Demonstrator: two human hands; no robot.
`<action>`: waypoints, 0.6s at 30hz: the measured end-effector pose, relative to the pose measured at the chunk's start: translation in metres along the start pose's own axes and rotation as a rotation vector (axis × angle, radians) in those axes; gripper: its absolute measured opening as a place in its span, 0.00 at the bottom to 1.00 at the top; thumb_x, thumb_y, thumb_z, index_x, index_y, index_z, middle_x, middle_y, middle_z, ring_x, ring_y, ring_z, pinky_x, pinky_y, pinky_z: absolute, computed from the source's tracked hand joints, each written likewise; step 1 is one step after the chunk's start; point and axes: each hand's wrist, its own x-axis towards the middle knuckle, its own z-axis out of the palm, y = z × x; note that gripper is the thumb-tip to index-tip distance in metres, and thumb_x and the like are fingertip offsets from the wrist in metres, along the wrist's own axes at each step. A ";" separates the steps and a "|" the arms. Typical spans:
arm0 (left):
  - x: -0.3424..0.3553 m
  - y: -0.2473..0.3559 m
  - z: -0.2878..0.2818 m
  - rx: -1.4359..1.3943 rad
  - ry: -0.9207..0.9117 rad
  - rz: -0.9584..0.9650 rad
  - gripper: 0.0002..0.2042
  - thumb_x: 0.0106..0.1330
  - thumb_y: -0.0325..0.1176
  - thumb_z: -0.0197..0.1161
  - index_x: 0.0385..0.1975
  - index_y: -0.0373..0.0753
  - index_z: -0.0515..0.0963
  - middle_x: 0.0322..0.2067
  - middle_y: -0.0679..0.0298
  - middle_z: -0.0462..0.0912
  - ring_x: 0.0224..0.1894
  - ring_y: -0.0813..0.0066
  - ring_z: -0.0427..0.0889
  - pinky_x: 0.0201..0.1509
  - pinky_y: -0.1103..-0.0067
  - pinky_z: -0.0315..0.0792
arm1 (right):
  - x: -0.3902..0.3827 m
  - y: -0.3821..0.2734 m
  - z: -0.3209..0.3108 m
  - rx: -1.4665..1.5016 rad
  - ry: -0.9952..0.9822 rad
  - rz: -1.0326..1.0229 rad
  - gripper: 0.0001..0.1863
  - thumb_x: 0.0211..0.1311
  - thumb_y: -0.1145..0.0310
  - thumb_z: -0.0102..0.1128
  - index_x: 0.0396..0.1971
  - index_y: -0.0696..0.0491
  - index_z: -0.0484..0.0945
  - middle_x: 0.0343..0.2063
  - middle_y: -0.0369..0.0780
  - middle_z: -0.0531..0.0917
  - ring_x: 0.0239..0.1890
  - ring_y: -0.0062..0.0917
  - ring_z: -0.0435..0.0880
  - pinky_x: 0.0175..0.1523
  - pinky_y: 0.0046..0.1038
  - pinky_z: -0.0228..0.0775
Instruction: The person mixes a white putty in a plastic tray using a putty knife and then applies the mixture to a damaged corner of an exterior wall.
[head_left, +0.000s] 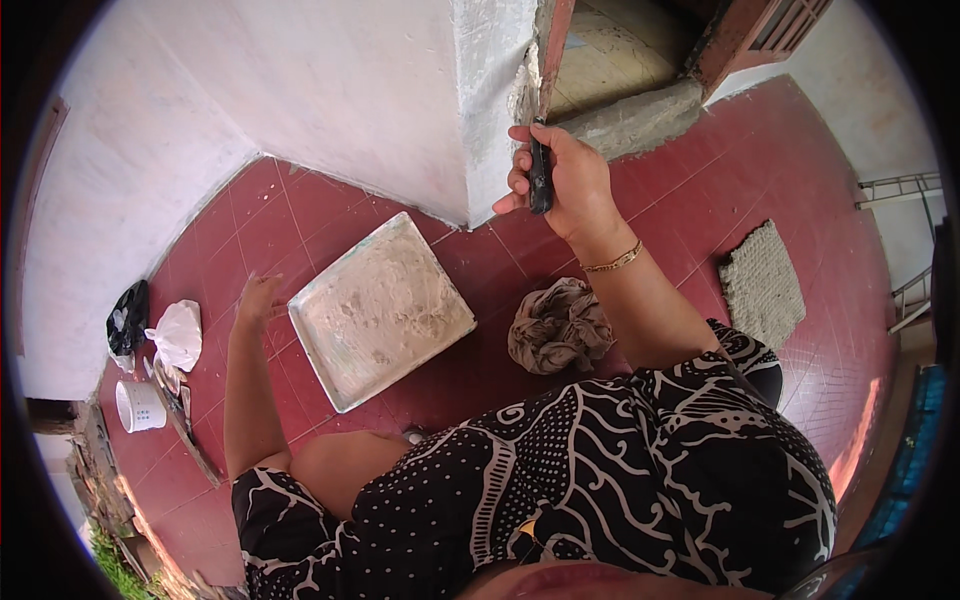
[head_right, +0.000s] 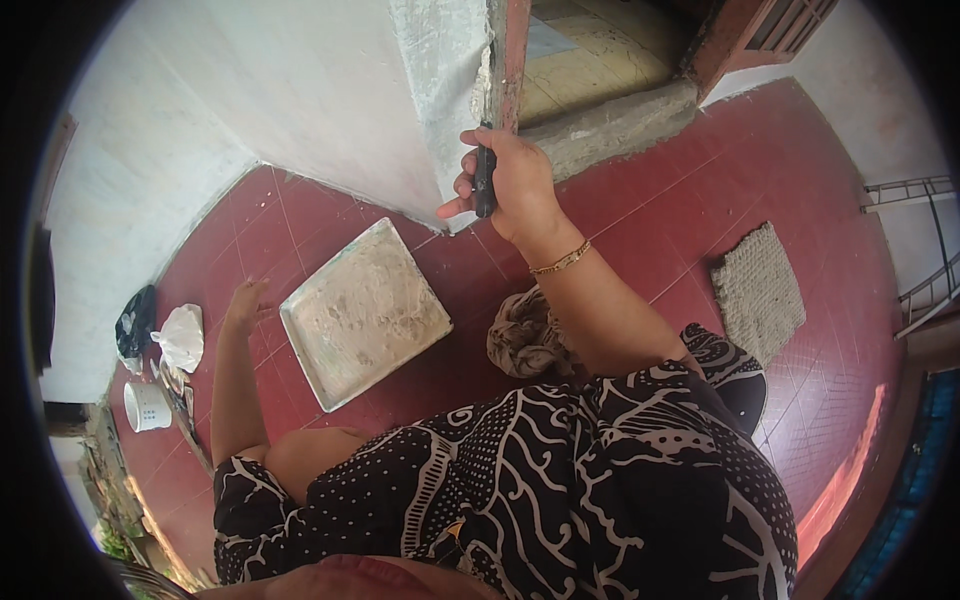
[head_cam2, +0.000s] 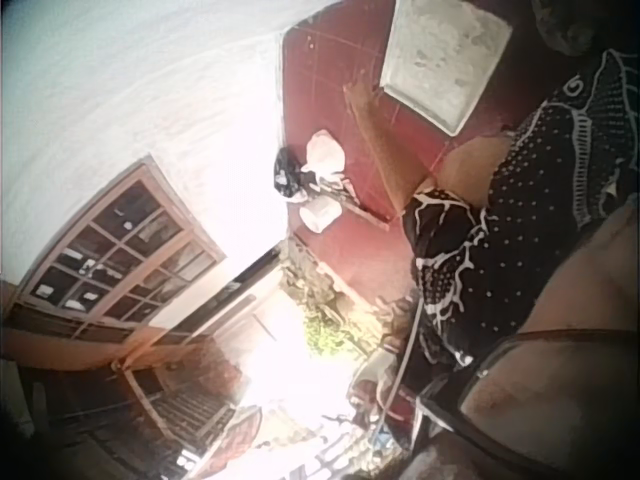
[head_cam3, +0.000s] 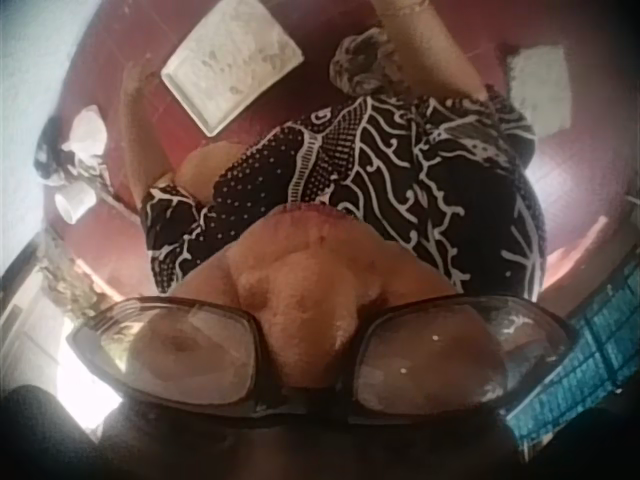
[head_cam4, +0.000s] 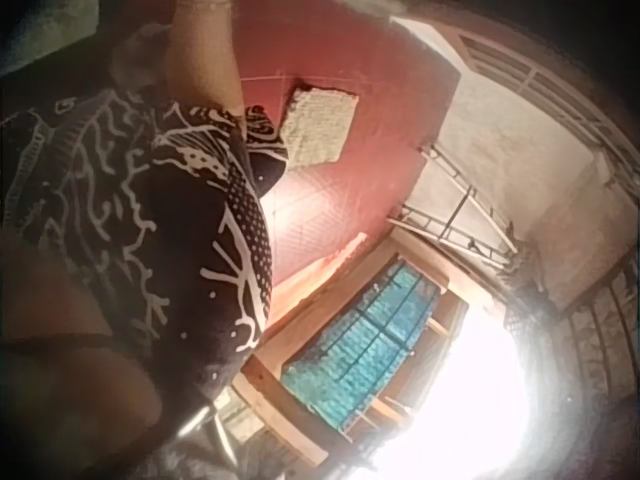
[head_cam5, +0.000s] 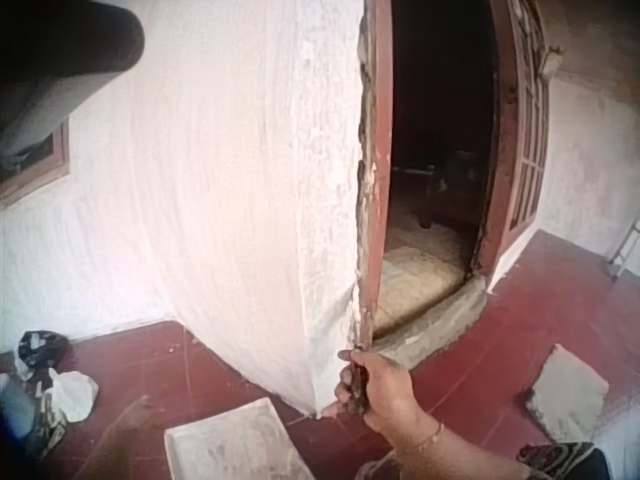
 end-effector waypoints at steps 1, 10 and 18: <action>0.000 0.000 0.002 -0.001 0.007 -0.002 0.29 0.60 0.42 0.57 0.53 0.26 0.60 0.52 0.45 0.64 0.43 0.54 0.74 0.41 0.69 0.75 | 0.001 -0.002 0.000 -0.001 0.001 0.001 0.16 0.62 0.65 0.42 0.40 0.64 0.66 0.19 0.35 0.67 0.18 0.22 0.69 0.26 0.37 0.78; 0.009 0.005 -0.001 0.012 0.019 0.003 0.27 0.61 0.42 0.57 0.53 0.26 0.61 0.50 0.46 0.66 0.41 0.57 0.75 0.39 0.71 0.75 | 0.022 -0.019 0.001 0.015 0.031 0.044 0.16 0.64 0.67 0.43 0.40 0.67 0.65 0.19 0.33 0.66 0.17 0.17 0.65 0.27 0.33 0.79; 0.033 -0.001 0.002 0.029 0.012 -0.053 0.27 0.60 0.42 0.57 0.52 0.27 0.61 0.47 0.48 0.69 0.38 0.62 0.75 0.35 0.73 0.75 | 0.051 -0.045 -0.004 0.021 0.028 0.094 0.17 0.65 0.69 0.44 0.42 0.71 0.63 0.19 0.34 0.66 0.15 0.15 0.65 0.25 0.29 0.79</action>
